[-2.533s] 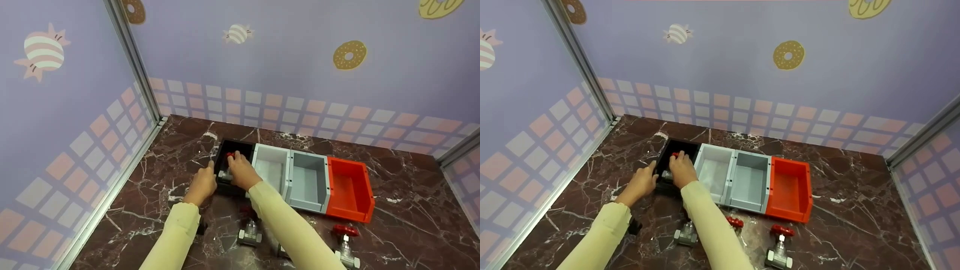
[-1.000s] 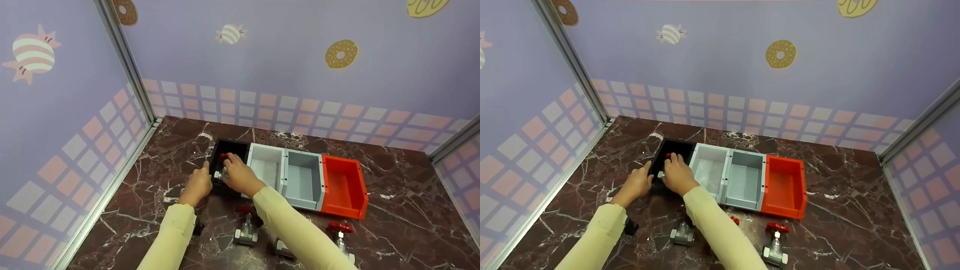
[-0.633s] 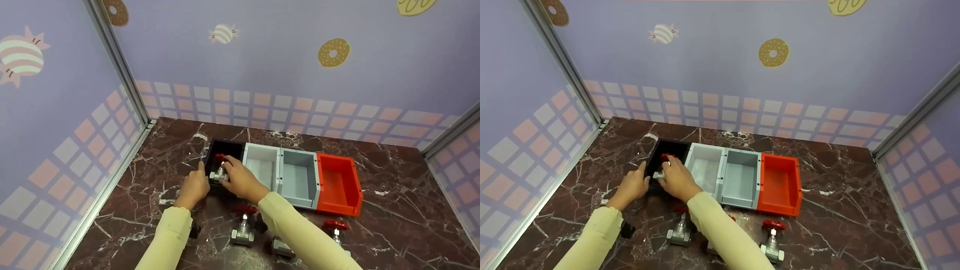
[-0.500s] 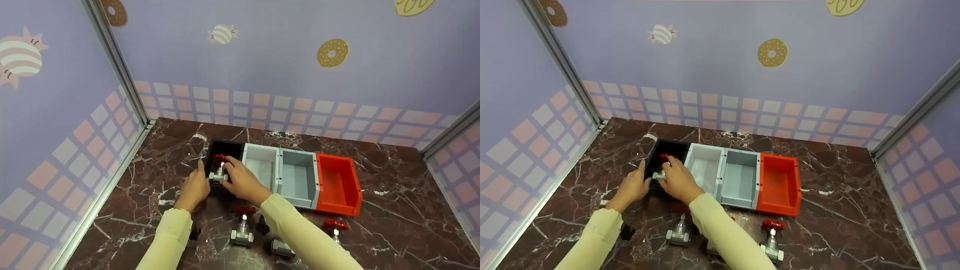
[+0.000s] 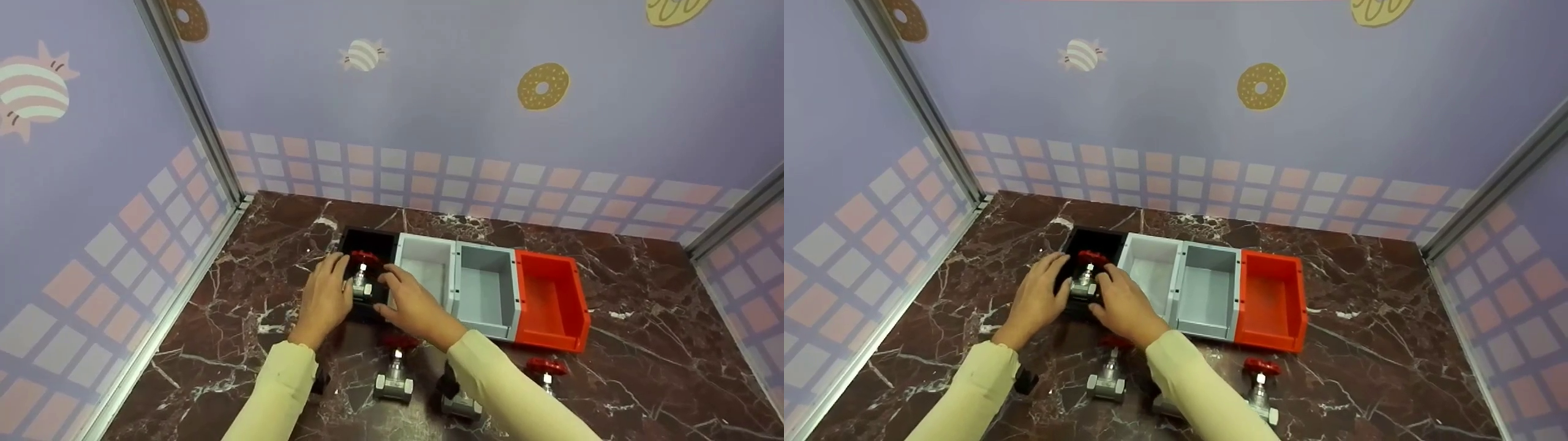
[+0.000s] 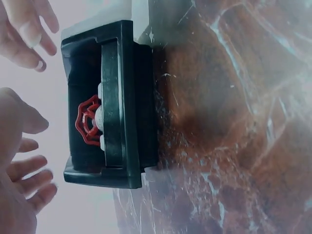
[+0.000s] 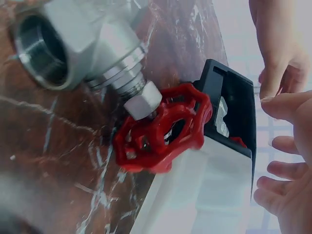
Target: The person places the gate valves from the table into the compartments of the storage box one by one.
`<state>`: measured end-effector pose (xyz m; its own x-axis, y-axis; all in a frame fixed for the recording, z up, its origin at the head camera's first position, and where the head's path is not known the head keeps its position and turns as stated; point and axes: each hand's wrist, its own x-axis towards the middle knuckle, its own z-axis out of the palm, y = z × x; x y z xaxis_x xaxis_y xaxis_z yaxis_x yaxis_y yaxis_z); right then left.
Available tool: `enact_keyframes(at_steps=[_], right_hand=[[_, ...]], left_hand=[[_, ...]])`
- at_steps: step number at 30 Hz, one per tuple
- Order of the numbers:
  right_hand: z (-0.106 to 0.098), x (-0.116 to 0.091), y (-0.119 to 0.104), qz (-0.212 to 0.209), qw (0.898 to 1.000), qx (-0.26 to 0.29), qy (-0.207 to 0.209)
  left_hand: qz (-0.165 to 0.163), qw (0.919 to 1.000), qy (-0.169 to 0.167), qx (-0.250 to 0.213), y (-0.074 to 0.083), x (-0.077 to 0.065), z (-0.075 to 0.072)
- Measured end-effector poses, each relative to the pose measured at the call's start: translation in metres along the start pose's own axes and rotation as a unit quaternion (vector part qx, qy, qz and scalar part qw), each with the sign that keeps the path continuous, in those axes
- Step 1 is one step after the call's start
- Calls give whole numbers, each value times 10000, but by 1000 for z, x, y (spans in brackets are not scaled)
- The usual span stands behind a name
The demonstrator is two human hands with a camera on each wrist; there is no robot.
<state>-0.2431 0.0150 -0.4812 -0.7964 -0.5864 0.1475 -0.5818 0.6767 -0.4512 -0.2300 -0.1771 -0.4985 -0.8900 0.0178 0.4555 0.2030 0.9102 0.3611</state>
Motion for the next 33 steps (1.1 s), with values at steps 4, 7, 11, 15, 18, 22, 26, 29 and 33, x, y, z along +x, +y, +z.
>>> enact_keyframes(at_steps=[4,7,11,15,18,22,26,29,33], right_hand=[[-4,-9,5,-95,9999,6,61],[-5,-15,8,-141,9998,3,122],[-6,-22,11,-225,9994,-45,252],[-5,-29,13,-309,9988,-124,355],[-2,-34,14,-281,9989,-243,300],[1,-41,14,-193,9992,-331,92],[3,-48,14,-274,9991,-337,24],[5,-53,14,-392,9985,-376,91],[7,-58,14,-401,9984,-393,85]], left_hand=[[-85,9997,-100,-223,5,0,1],[-145,9992,-195,-302,8,0,2],[-152,9995,-224,-177,10,1,5],[-192,9991,-371,61,15,1,9],[-280,9981,-526,177,19,1,11],[-420,9962,-732,217,26,0,14],[-480,9945,-907,219,31,1,18],[-490,9936,-986,236,34,2,21],[-505,9930,-1037,265,36,3,24]])
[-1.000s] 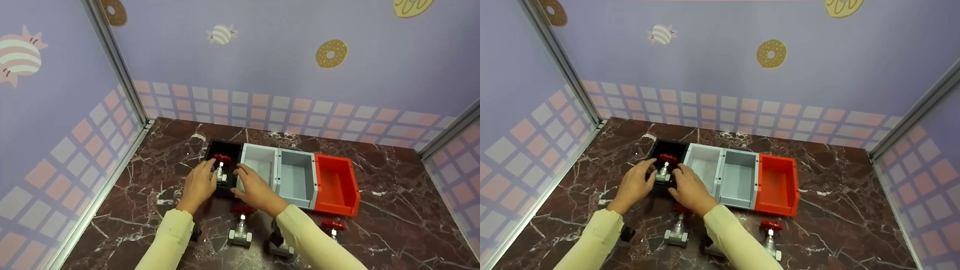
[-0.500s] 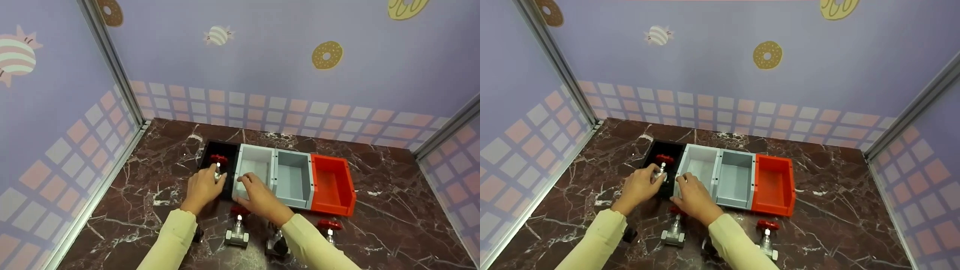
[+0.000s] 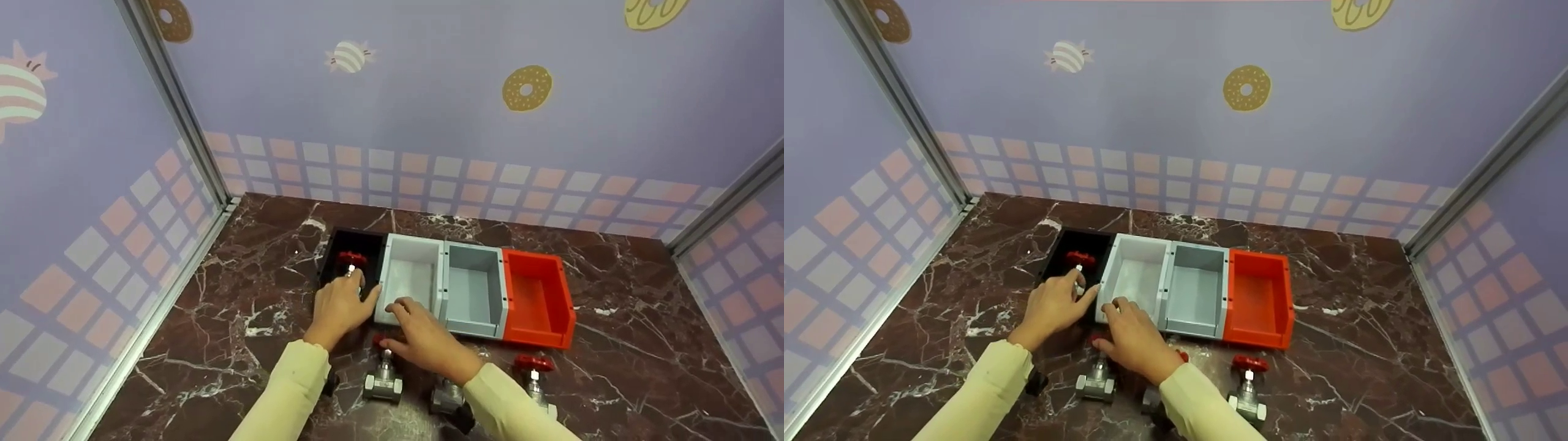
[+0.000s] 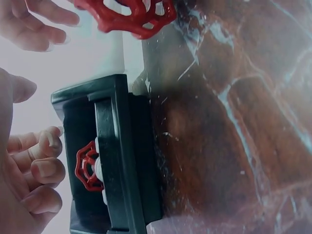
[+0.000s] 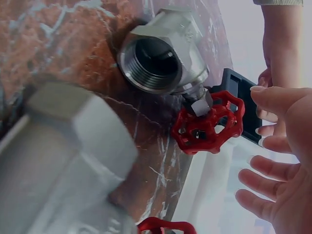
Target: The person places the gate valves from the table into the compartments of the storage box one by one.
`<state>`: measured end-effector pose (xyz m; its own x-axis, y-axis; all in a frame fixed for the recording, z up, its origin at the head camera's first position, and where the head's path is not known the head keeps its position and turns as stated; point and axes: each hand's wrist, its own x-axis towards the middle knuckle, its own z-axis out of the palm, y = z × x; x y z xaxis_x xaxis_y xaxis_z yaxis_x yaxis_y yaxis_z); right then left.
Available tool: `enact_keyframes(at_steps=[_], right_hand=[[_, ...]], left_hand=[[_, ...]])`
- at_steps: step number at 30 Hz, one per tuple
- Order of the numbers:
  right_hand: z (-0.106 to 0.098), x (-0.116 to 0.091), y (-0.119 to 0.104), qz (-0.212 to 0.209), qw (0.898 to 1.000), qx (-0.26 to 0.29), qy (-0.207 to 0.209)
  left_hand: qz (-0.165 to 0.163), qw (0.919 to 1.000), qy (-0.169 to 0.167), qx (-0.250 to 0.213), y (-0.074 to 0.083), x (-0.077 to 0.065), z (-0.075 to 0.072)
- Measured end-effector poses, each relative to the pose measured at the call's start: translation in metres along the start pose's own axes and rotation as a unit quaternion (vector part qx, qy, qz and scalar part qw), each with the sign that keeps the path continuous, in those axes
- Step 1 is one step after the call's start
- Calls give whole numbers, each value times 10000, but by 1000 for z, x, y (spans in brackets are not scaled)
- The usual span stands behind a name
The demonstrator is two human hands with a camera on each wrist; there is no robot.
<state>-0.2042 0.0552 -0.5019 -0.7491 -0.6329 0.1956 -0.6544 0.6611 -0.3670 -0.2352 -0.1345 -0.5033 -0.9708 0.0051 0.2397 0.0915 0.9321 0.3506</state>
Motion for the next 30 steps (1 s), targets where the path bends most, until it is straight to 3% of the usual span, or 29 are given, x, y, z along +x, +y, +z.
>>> enact_keyframes(at_steps=[16,23,30], right_hand=[[4,-18,1,41,9991,-115,-396],[5,-27,0,152,9962,-143,-842],[9,-35,-2,115,9938,-59,-1105]], left_hand=[[3,9999,-24,143,8,3,10],[-11,9995,-192,249,11,4,13],[-32,9996,-145,259,13,4,16]])
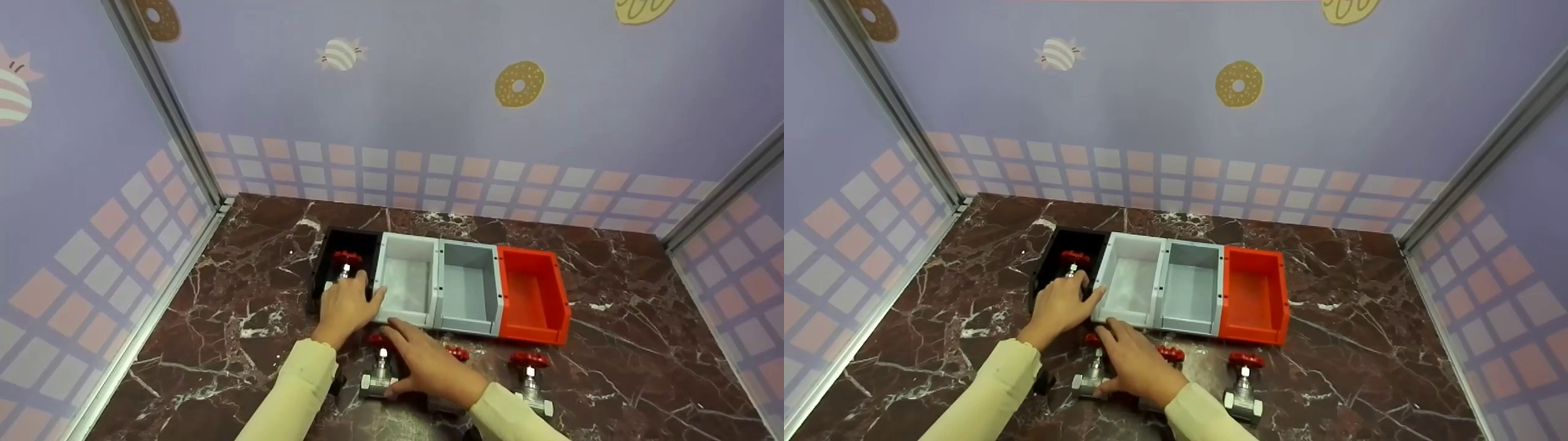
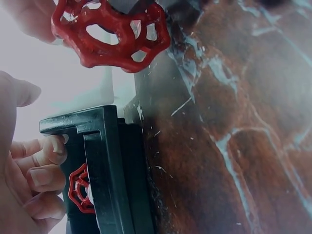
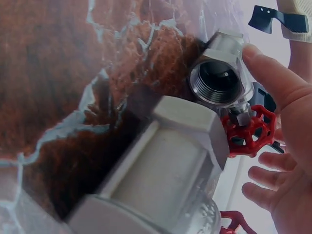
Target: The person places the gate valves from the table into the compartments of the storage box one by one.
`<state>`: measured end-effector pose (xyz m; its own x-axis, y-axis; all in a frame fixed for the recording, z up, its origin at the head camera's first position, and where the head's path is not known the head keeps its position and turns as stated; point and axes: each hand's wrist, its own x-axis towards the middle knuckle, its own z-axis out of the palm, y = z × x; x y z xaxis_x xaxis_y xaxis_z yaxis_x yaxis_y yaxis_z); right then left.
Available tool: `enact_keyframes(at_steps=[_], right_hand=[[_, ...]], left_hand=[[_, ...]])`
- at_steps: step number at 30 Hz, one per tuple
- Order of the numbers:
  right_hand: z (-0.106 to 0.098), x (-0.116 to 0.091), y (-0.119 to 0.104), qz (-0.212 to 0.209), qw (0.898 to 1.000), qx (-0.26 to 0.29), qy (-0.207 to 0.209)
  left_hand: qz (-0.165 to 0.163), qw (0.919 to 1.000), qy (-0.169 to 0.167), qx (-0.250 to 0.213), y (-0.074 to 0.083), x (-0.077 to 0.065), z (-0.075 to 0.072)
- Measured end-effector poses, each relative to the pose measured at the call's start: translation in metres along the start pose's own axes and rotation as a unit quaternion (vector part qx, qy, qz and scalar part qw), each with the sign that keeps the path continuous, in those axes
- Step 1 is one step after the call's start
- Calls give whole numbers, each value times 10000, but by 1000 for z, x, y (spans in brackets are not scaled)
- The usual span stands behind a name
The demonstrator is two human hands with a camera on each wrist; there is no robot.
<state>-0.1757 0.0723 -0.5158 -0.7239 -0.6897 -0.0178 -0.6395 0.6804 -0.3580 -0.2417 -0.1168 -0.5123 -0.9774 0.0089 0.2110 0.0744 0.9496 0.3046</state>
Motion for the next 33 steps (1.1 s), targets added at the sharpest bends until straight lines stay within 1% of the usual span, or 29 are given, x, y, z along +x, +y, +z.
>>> enact_keyframes(at_steps=[4,7,12,15,19,24,27,33], right_hand=[[3,-2,-2,-207,9998,9,32],[6,-4,-4,-325,9994,-93,36],[11,-5,-8,-311,9984,-462,35],[14,-5,-10,-324,9970,-702,20],[17,-5,-11,-354,9954,-893,-8],[20,-3,-13,-362,9933,-1096,-25],[21,-2,-15,-406,9919,-1207,38],[21,-2,-16,-435,9919,-1186,140]], left_hand=[[-99,9999,-67,68,1,1,1],[-176,9998,-82,70,2,1,1],[-179,9998,32,26,3,1,4],[-213,9997,80,81,4,1,5],[-273,9995,110,142,6,1,5],[-325,9993,-48,194,9,1,3],[-281,9993,-125,199,11,1,1],[-228,9993,-206,203,14,1,0]])
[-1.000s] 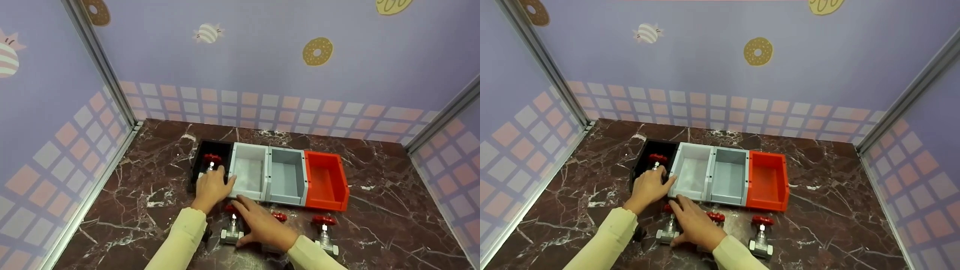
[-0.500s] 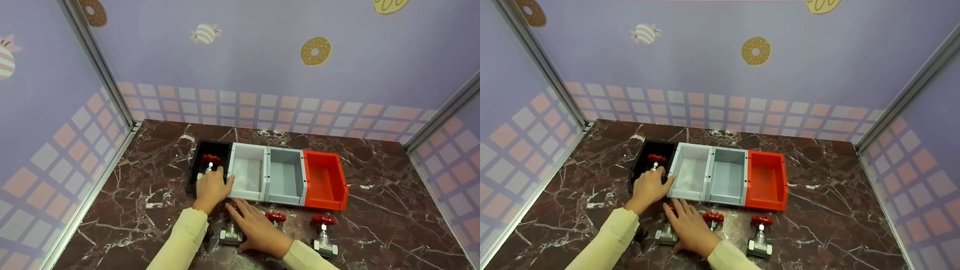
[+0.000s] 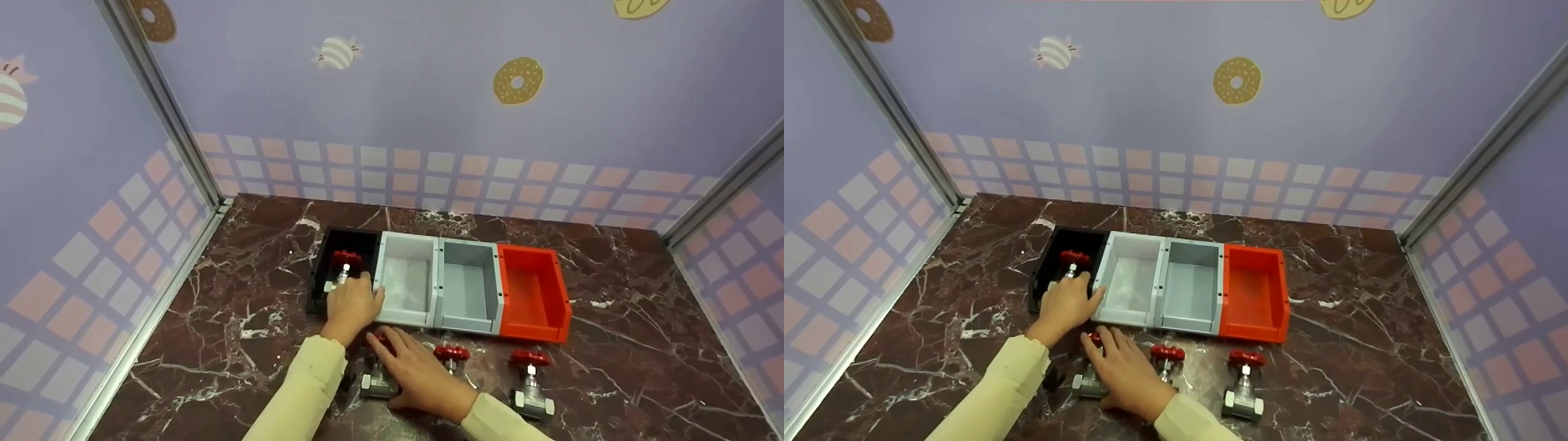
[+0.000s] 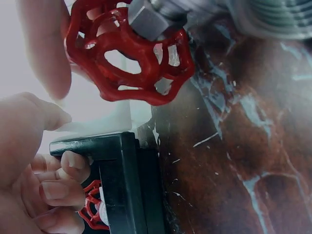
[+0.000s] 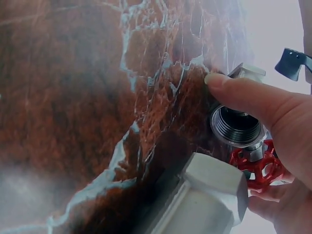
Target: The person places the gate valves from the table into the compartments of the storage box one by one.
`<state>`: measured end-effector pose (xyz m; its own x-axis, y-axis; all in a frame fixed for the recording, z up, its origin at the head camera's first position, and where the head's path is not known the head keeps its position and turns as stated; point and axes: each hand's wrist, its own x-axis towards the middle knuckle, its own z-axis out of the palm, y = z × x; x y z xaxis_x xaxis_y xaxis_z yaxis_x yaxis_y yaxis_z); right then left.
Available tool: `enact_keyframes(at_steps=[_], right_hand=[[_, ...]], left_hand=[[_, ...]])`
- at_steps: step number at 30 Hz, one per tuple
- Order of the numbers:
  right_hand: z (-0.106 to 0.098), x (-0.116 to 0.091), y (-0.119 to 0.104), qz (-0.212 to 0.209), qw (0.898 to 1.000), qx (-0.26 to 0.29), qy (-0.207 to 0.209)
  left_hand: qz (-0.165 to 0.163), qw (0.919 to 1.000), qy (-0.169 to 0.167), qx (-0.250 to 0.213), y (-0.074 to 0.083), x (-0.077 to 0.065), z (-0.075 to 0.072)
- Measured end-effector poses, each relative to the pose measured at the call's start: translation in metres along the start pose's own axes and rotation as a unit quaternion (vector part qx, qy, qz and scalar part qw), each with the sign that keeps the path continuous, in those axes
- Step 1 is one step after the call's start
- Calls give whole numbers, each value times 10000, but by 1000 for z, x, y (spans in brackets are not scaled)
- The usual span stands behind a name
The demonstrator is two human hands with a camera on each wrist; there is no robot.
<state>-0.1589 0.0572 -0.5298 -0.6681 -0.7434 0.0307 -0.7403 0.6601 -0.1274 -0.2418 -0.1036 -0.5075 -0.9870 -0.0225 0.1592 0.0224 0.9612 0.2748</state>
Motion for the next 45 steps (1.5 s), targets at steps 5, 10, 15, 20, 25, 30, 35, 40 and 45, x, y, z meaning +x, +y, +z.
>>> enact_keyframes(at_steps=[5,10,15,20,25,30,35,40,45], right_hand=[[0,0,-1,82,9999,94,-33],[2,0,-1,-4,9998,101,195],[2,-1,-1,23,9994,298,181],[1,0,0,107,9988,478,67],[1,0,2,101,9981,603,59],[0,0,5,44,9973,728,81],[-2,-2,7,40,9962,862,108],[-4,-4,8,57,9962,852,147],[-7,-6,10,19,9957,883,276]], left_hand=[[-28,10000,-35,-43,1,0,1],[74,9999,83,-44,0,0,2],[63,9999,137,-62,0,1,2],[56,10000,62,-19,-1,1,2],[93,10000,15,22,-2,1,3],[87,10000,-28,38,-2,1,3],[56,9999,-87,39,-1,1,2],[61,9998,-148,69,-1,1,1],[61,9999,-130,90,-1,1,2]])
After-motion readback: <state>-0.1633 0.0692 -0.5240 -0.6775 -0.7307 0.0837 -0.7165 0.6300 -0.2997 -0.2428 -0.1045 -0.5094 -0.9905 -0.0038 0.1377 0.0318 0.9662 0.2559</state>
